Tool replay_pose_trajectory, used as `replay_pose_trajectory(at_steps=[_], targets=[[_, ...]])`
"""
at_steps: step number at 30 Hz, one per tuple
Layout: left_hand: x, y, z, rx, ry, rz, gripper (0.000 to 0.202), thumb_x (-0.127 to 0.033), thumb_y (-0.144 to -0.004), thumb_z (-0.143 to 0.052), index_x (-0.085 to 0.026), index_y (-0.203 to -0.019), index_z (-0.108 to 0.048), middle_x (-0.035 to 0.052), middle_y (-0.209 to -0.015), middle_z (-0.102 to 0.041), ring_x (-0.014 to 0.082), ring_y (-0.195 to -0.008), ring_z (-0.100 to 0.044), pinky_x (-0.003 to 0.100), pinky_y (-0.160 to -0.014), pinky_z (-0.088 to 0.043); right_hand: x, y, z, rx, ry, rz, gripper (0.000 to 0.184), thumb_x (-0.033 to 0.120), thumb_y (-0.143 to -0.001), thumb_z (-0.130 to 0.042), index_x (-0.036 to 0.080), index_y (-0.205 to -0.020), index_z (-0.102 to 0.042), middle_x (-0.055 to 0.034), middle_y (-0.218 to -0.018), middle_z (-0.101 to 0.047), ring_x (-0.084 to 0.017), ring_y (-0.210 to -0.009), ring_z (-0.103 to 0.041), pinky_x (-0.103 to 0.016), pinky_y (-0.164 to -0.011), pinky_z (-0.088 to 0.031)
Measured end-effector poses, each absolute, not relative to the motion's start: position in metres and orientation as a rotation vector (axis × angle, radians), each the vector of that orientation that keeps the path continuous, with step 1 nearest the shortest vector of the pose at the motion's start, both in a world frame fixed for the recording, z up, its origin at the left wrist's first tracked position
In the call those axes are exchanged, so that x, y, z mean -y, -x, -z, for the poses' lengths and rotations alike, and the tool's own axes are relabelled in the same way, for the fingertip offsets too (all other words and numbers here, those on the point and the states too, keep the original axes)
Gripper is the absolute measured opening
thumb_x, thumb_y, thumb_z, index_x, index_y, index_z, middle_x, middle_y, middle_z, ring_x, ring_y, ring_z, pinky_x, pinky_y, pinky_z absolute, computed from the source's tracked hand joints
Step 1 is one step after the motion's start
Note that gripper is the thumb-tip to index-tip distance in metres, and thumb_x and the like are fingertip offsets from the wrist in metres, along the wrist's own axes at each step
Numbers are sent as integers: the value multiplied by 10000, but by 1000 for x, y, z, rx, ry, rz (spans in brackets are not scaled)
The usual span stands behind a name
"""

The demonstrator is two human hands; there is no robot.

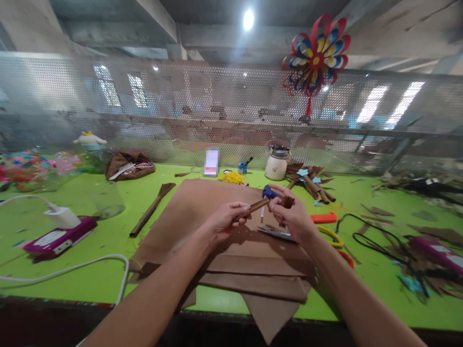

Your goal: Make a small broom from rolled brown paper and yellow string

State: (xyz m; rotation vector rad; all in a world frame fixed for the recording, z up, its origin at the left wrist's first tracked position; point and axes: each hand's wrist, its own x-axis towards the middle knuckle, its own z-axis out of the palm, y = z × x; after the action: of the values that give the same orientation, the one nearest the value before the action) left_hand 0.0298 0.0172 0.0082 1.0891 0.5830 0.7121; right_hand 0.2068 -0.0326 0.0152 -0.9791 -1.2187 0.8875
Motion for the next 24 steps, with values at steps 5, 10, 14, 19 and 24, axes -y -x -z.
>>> replay_pose_trajectory(at_steps=[5, 10, 14, 19, 24], targets=[[-18, -27, -11, -526, -1054, -548, 148, -182, -720, -581, -107, -846, -558, -12, -588, -491, -12, -372, -255, 110, -340, -89, 32, -215, -19, 1548, 1044, -839, 244, 288, -662, -650, 143, -859, -641, 30, -612, -497, -59, -509, -390, -198, -453, -293], [-15, -30, -10, -608, -1111, -518, 244, -329, -772, -539, -114, -880, -578, 22, -584, -544, 26, -384, -355, 127, -344, -204, 30, -218, -17, 1516, 1088, -915, 208, 339, -680, -641, 141, -697, -580, 71, -466, -381, -43, -413, -283, -200, -395, -212], [-13, -33, -10, -678, -1168, -663, 505, -556, -765, -464, -89, -861, -632, 96, -746, -616, 118, -610, -544, 210, -526, -406, 28, -221, -13, 1394, 1108, -1036, 246, 359, -687, -637, 156, -640, -505, 88, -405, -351, -36, -350, -257, -198, -356, -162], [-10, -32, -12, -686, -1326, -756, 434, -520, -660, -621, -102, -773, -657, 61, -700, -607, 111, -595, -515, 215, -537, -378, 28, -224, -14, 1325, 1078, -1155, 261, 320, -670, -654, 160, -597, -461, 67, -443, -435, -30, -339, -296, -189, -342, -160], [-11, -32, -11, -733, -1389, -800, 333, -407, -615, -696, -105, -743, -641, 44, -670, -599, 108, -584, -503, 230, -564, -385, 29, -224, -14, 1336, 1069, -1220, 239, 315, -659, -661, 153, -620, -490, 59, -464, -463, -29, -340, -300, -184, -333, -172]])
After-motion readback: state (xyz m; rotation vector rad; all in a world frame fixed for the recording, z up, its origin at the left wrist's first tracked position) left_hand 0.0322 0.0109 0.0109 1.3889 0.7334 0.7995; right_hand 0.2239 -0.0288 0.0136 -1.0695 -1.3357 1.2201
